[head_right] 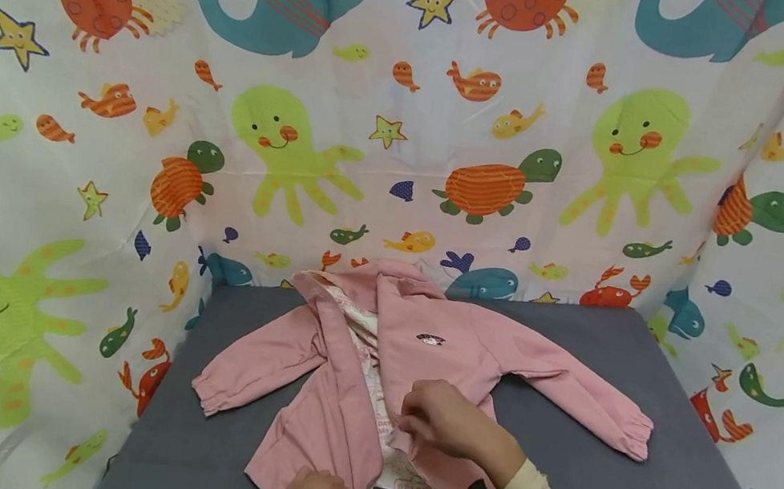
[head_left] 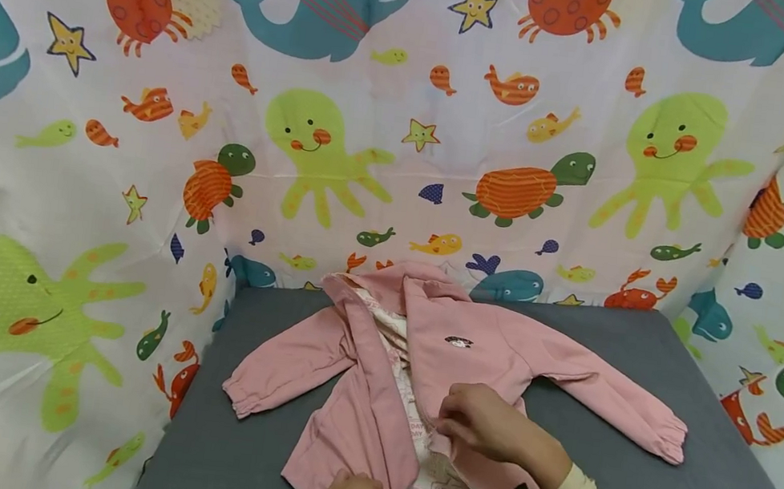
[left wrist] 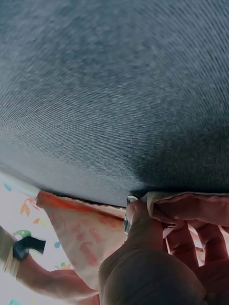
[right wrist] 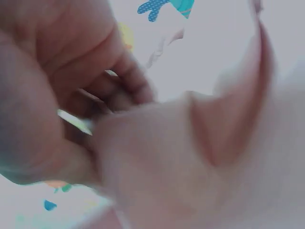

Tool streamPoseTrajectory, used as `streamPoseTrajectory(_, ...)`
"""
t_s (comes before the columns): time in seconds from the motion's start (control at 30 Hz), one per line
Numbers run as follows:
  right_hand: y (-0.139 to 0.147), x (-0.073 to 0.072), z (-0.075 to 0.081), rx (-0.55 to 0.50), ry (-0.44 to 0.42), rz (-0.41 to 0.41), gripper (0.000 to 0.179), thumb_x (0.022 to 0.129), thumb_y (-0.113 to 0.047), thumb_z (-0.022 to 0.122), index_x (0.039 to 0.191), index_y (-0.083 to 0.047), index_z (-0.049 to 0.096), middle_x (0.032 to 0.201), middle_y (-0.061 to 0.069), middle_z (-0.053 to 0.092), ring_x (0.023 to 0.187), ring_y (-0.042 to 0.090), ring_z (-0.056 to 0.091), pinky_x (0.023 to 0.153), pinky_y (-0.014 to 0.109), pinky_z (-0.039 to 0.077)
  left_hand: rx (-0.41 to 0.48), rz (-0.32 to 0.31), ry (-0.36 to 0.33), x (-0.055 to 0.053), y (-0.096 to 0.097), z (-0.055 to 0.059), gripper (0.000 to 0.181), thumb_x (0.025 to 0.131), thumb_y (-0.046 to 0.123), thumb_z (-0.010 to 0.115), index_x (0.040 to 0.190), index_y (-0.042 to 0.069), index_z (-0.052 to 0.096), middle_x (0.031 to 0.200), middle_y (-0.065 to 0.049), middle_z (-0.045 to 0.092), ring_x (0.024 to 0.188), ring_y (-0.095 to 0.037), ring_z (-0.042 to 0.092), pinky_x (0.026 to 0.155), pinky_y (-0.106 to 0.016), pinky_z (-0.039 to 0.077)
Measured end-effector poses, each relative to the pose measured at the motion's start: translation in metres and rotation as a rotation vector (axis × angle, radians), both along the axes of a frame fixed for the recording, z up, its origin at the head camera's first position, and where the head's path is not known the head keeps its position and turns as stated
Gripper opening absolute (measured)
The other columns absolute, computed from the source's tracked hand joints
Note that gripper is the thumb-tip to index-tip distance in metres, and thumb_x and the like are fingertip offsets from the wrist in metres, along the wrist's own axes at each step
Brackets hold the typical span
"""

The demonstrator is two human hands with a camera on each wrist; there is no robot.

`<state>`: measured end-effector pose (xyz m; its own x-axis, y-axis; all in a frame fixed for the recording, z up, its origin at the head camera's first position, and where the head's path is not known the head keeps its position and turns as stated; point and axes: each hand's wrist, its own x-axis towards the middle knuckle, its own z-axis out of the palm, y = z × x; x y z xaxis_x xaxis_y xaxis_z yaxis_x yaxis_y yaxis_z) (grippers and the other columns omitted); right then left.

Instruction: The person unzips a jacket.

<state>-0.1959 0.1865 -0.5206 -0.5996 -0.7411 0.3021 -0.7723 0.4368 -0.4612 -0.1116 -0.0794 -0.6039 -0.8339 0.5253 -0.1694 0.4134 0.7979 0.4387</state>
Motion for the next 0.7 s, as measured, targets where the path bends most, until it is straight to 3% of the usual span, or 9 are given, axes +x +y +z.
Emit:
streamPoseTrajectory(0.1, 0.004, -0.004, 0.005, 0.056, -0.075, 0.035, 0.018, 0.099, -0.012, 0.08, 0.084, -0.022, 0.077, 0.077, -0.014, 0.057, 0.07, -0.008, 0.048, 0.066, 0.014, 0.045, 0.006, 0.008, -0.018, 0.001, -0.002, 0.003, 0.042, 0.088, 0.03, 0.088, 0.065, 0.024, 0.053, 0.06, 0.008, 0.042, 0.056, -0.008, 0.039, 0.066, -0.03, 0.029)
streamPoseTrajectory(0.23, 0.003, 0.001, 0.002, 0.098, -0.136, 0.075, 0.015, 0.099, -0.019, 0.081, 0.085, -0.022, 0.078, 0.078, -0.016, 0.056, 0.07, -0.008, 0.05, 0.067, 0.012, 0.045, 0.008, -0.013, -0.018, 0.003, -0.004, 0.0, 0.039, 0.091, 0.033, 0.086, 0.068, 0.026, 0.055, 0.061, 0.01, 0.041, 0.058, -0.006, 0.039, 0.067, -0.03, 0.03)
streamPoseTrajectory(0.33, 0.003, 0.006, 0.001, 0.086, -0.138, 0.055, 0.011, 0.098, -0.021, 0.082, 0.088, -0.024, 0.079, 0.08, -0.018, 0.058, 0.073, -0.002, 0.054, 0.071, 0.015, 0.046, 0.053, -0.044, 0.009, 0.004, -0.006, -0.004, 0.035, 0.093, 0.035, 0.083, 0.07, 0.026, 0.058, 0.062, 0.012, 0.04, 0.057, -0.005, 0.037, 0.066, -0.029, 0.029)
streamPoseTrajectory(0.5, 0.002, 0.006, 0.005, 0.07, -0.123, 0.017, 0.005, 0.1, -0.025, 0.08, 0.103, -0.023, 0.084, 0.094, -0.013, 0.07, 0.087, 0.009, 0.065, 0.079, 0.022, 0.054, 0.15, -0.11, 0.044, 0.001, -0.013, -0.001, 0.025, 0.099, 0.047, 0.078, 0.085, 0.027, 0.074, 0.071, 0.019, 0.046, 0.065, 0.005, 0.039, 0.067, -0.022, 0.034)
streamPoseTrajectory(0.6, 0.003, 0.006, 0.009, 0.068, -0.096, -0.015, 0.009, 0.1, -0.023, 0.079, 0.107, -0.019, 0.084, 0.098, -0.008, 0.073, 0.092, 0.015, 0.068, 0.082, 0.026, 0.056, 0.24, -0.142, 0.122, -0.004, -0.02, 0.004, 0.021, 0.102, 0.044, 0.076, 0.095, 0.025, 0.078, 0.078, 0.018, 0.055, 0.071, 0.009, 0.043, 0.067, -0.016, 0.04)
streamPoseTrajectory(0.7, 0.006, 0.005, 0.014, 0.067, -0.061, -0.053, 0.01, 0.1, -0.02, 0.079, 0.107, -0.016, 0.084, 0.099, -0.004, 0.073, 0.094, 0.018, 0.068, 0.083, 0.03, 0.058, 0.322, -0.121, 0.238, -0.01, -0.025, 0.009, 0.014, 0.103, 0.037, 0.076, 0.099, 0.024, 0.077, 0.085, 0.014, 0.061, 0.076, 0.008, 0.047, 0.07, -0.014, 0.044)
